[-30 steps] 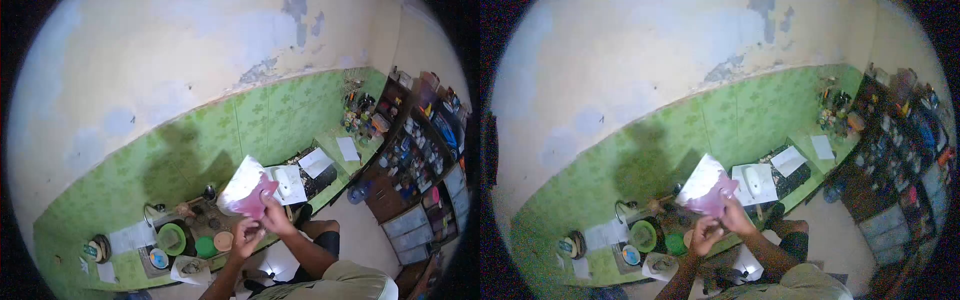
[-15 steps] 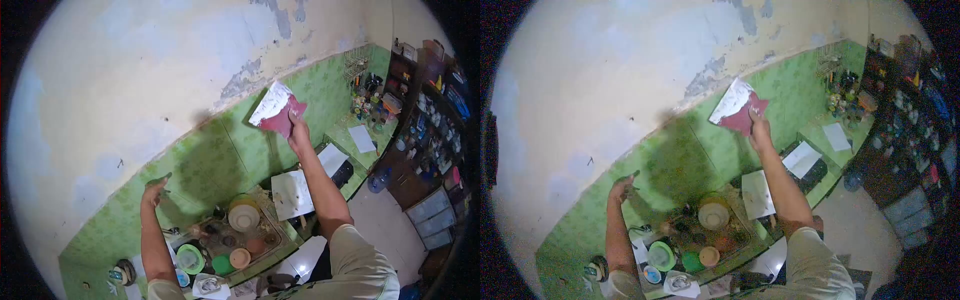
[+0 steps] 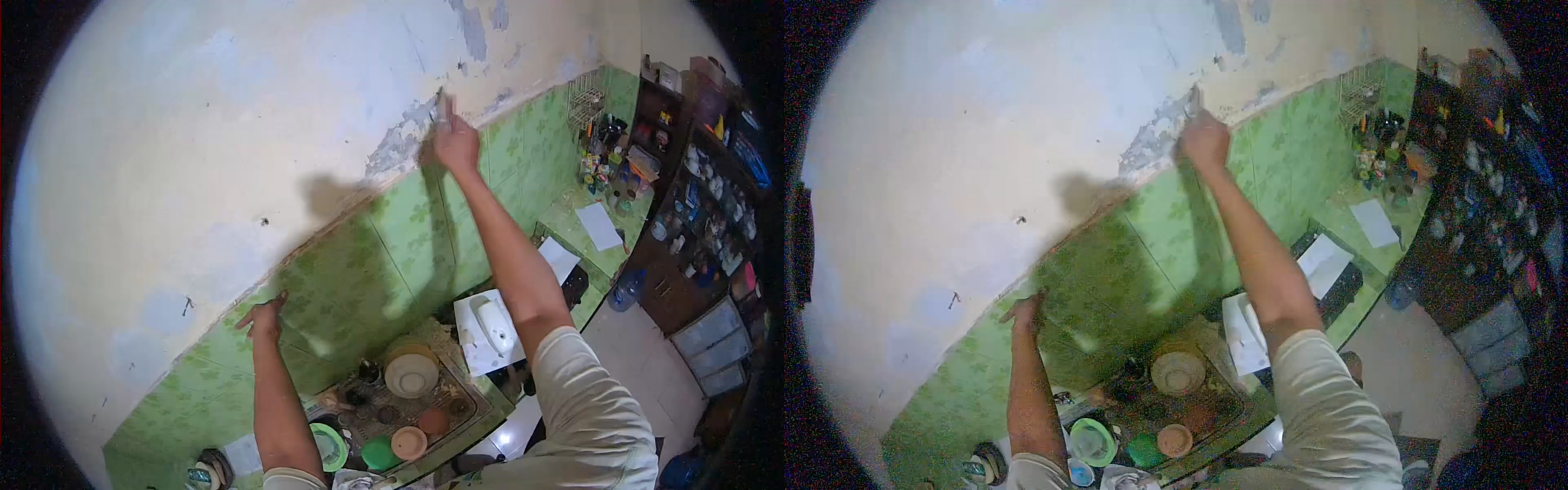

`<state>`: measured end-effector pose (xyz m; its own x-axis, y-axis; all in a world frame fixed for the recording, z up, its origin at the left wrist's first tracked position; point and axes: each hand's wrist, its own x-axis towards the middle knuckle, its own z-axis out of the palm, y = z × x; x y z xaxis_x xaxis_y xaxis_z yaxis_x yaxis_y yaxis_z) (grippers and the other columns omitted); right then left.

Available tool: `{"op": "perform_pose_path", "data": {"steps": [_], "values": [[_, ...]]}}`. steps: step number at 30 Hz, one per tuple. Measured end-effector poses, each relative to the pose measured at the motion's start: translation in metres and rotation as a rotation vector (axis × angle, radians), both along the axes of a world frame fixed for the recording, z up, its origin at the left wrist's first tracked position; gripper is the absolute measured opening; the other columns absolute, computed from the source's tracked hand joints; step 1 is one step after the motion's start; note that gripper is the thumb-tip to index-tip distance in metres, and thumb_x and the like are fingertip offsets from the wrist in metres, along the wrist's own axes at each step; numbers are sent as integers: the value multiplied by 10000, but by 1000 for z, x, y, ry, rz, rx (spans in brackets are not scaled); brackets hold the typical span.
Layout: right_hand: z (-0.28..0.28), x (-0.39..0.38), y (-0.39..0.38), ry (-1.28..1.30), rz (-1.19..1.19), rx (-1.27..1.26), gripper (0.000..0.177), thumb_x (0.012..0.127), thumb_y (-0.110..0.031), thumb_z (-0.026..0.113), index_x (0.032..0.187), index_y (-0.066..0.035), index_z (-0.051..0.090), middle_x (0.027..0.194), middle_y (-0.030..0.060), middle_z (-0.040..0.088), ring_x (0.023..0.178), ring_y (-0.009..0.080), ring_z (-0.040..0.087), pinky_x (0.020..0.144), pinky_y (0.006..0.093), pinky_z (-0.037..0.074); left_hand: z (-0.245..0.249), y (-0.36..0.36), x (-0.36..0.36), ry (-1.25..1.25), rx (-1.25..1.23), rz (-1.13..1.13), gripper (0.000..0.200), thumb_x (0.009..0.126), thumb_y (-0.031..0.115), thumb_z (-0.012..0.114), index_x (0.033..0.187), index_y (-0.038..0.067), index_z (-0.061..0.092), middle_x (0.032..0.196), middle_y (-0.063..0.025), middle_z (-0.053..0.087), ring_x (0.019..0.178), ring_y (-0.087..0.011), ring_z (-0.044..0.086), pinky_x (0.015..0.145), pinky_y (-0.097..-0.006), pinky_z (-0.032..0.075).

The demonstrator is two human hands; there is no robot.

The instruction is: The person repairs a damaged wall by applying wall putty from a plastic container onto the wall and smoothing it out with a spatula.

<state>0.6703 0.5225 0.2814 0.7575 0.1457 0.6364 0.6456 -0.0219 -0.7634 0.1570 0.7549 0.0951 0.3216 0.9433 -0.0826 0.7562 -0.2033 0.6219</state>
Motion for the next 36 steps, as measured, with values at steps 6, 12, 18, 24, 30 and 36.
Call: {"op": "perform_pose_path", "data": {"steps": [6,12,18,24,30,36], "values": [[-13,-97,56,-235,101,-282,274,811,-180,559,968,31,636,807,239,645,754,399,638,705,495,507,29,-24,12,778,109,-209,647,859,395,626,1413,151,396,1446,-177,387,1375,-457,196,1099,-574,19],[-30,-97,-11,-192,296,-158,381,802,-116,546,1162,4,582,891,223,655,779,409,628,722,448,516,40,-47,24,-323,-290,161,578,883,282,608,1379,51,422,1397,-101,464,1293,-284,394,1093,-535,118],[-2,-27,-7,69,-102,149,247,810,-130,566,1014,-52,681,829,233,652,764,417,629,724,463,497,33,-33,12,-632,-490,206,603,864,305,640,1372,51,438,1366,-154,483,1329,-312,358,1031,-598,222],[-9,-41,32,-72,-8,-159,541,809,-140,543,1327,-295,512,887,207,659,793,377,634,755,467,505,8,-14,8,-14,-157,183,883,810,447,686,1467,67,234,1522,-270,114,1368,-537,-13,1059,-645,132],[-24,-128,37,-448,197,-232,276,778,-100,538,1023,-18,636,779,220,637,735,391,622,701,464,503,43,-39,24,-179,-344,-96,791,892,443,582,1497,159,159,1560,-176,31,1394,-482,51,1059,-645,128],[8,-102,-39,-286,155,-79,392,809,-44,541,1194,-43,610,814,215,654,735,359,645,668,402,522,-8,25,-8,1084,397,-379,713,831,396,659,1429,150,359,1363,-32,512,1160,-292,555,897,-491,504]]}}
